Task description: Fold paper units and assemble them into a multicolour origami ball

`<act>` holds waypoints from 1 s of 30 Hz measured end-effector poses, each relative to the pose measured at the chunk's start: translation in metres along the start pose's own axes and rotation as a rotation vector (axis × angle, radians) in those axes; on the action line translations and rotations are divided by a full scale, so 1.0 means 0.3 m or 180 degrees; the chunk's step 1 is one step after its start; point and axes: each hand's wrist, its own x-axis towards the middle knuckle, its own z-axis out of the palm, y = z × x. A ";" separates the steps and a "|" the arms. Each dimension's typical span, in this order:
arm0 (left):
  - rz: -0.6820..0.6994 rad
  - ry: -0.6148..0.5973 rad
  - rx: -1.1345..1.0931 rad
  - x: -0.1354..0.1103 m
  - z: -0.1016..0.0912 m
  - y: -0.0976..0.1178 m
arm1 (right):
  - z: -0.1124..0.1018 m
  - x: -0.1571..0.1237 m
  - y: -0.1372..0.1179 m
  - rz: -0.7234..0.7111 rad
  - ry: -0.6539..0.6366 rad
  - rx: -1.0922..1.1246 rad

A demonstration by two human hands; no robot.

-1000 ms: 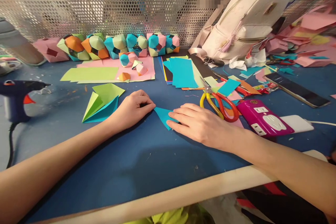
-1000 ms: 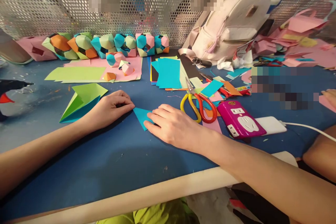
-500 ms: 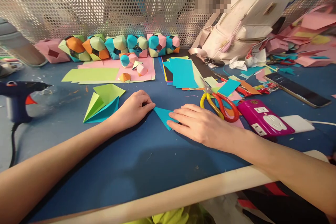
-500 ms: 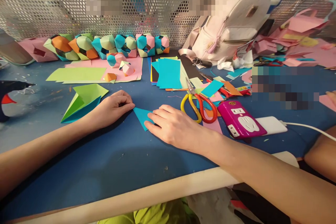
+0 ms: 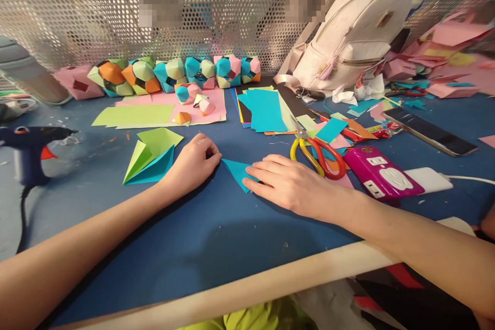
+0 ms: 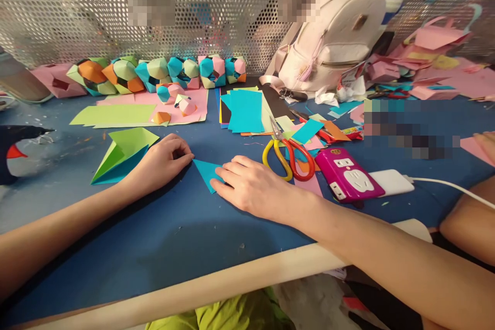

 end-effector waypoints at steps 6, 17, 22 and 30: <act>0.0249 0.0419 0.0113 -0.037 -0.028 0.024 | 0.008 -0.005 -0.001 0.0035 -0.0044 -0.0042; 0.1630 0.0008 0.0619 -0.107 0.048 0.065 | 0.025 -0.018 -0.004 0.0123 -0.0154 0.0047; 0.1381 -0.0116 0.0571 -0.098 0.036 0.072 | 0.023 -0.018 -0.003 0.0183 -0.0237 0.0139; 0.1218 -0.0444 0.0944 -0.098 0.020 0.100 | 0.006 -0.025 0.004 0.0217 -0.0282 0.0233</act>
